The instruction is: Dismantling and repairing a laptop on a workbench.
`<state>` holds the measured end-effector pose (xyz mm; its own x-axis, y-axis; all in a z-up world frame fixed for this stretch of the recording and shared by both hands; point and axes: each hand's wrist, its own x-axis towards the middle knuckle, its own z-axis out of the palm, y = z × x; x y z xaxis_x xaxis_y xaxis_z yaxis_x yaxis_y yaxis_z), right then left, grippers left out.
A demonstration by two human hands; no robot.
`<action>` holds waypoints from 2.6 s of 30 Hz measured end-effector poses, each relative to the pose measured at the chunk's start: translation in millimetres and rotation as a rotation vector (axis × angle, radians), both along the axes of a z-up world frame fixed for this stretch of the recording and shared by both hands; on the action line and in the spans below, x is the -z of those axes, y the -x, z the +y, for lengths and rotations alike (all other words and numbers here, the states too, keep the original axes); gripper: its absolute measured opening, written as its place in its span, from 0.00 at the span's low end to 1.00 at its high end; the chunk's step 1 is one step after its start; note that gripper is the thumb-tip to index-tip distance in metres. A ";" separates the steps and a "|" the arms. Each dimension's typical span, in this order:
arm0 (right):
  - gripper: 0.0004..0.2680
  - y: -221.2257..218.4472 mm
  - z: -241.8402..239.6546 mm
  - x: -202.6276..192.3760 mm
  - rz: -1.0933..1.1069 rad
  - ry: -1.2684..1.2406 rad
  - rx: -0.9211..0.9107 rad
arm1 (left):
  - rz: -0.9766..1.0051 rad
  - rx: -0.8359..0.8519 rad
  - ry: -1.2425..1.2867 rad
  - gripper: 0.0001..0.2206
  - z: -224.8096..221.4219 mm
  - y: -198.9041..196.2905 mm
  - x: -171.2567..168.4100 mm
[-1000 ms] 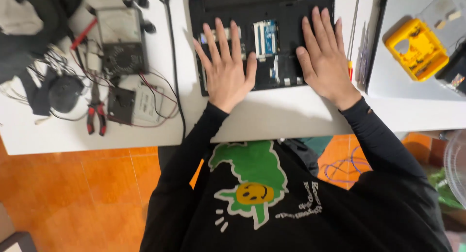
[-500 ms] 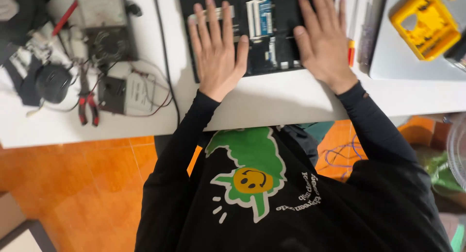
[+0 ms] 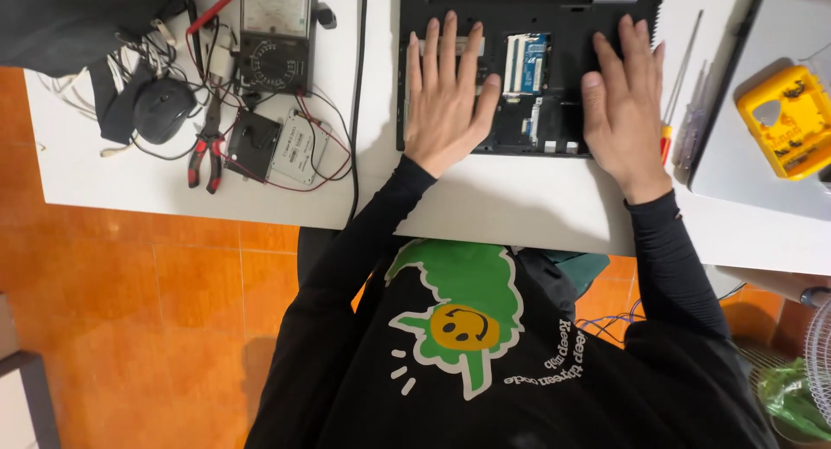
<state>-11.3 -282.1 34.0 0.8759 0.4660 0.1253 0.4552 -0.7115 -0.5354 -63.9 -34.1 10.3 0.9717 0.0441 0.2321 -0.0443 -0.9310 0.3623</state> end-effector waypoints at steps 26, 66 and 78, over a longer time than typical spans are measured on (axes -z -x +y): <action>0.11 -34.4 68.5 -9.9 -0.287 0.019 -0.252 | 0.043 0.156 0.071 0.12 83.1 -52.6 -28.8; 0.16 -43.6 -24.9 -35.2 0.212 -0.908 0.144 | -0.179 0.169 1.010 0.15 90.3 -33.0 -32.9; 0.24 -32.7 -39.7 -24.5 0.050 -0.999 0.004 | -0.457 0.252 0.976 0.22 96.2 -16.6 -33.6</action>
